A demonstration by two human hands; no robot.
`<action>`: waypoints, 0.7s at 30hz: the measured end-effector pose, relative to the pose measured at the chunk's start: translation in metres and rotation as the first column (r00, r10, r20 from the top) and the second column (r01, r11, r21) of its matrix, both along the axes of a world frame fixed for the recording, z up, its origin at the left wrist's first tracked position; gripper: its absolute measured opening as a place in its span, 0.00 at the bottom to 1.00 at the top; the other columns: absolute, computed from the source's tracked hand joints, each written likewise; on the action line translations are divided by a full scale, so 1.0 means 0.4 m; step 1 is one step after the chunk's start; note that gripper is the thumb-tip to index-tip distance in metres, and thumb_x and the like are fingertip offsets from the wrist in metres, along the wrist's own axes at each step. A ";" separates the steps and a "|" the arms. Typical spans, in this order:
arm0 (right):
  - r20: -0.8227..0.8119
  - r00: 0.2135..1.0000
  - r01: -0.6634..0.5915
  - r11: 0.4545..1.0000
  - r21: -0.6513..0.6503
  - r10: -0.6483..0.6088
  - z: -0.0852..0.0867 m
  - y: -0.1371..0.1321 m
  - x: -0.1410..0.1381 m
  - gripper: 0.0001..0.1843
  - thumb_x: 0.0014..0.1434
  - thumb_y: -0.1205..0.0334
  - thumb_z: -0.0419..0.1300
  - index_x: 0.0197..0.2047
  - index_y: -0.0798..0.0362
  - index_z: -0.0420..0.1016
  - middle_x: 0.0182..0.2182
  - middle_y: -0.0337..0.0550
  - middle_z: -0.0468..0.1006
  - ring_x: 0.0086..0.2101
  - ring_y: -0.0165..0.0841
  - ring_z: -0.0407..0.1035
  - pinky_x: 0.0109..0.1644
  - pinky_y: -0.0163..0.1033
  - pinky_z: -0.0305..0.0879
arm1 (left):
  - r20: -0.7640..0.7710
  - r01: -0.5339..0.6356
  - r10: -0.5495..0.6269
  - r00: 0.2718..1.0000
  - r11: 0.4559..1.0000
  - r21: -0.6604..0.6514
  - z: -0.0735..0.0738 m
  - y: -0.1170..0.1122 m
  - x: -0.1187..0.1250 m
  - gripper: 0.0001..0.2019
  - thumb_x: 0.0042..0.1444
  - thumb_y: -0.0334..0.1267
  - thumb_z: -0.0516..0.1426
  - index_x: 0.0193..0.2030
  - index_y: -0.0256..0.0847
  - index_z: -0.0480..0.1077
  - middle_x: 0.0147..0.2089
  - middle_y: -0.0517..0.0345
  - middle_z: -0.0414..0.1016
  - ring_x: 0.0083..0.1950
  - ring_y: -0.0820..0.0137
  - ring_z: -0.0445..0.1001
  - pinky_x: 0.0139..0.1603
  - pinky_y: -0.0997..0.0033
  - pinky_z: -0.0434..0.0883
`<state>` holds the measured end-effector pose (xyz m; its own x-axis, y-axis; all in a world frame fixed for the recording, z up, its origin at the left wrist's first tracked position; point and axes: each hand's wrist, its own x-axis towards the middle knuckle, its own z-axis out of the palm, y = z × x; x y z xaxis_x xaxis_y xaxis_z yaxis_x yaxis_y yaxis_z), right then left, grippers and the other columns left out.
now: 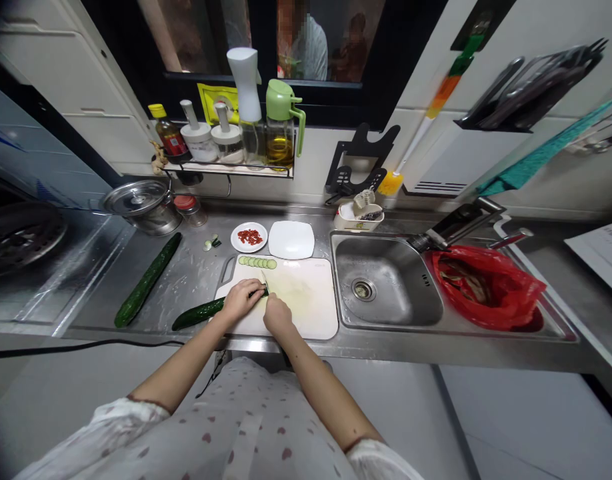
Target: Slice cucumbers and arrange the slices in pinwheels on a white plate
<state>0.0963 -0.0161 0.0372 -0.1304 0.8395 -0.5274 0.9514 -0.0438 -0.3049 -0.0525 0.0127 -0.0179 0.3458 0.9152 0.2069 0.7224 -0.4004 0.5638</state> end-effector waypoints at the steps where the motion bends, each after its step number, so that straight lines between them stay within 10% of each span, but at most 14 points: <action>1: -0.006 1.000 0.006 1.000 0.001 -0.006 0.004 0.007 -0.004 0.18 0.60 0.75 0.48 0.54 0.59 0.62 0.44 0.57 0.77 0.47 0.39 0.72 0.43 0.37 0.64 | -0.001 0.000 0.000 1.000 1.000 -0.002 0.001 0.000 0.000 0.11 0.63 0.40 0.53 0.44 0.46 0.76 0.46 0.56 0.76 0.48 0.67 0.72 0.51 0.66 0.70; 21: 0.031 0.999 0.028 0.999 -0.037 -0.027 -0.016 -0.057 0.022 0.15 0.60 0.74 0.51 0.51 0.57 0.62 0.43 0.57 0.77 0.47 0.40 0.73 0.43 0.38 0.63 | 0.004 -0.002 0.002 1.000 1.000 0.013 -0.001 -0.004 0.003 0.10 0.62 0.40 0.53 0.43 0.46 0.76 0.46 0.56 0.76 0.49 0.67 0.72 0.52 0.66 0.70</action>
<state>0.1050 -0.0388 0.0307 -0.0911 0.8224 -0.5615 0.9583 -0.0809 -0.2739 -0.0512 0.0110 -0.0184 0.3434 0.9130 0.2202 0.7207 -0.4065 0.5616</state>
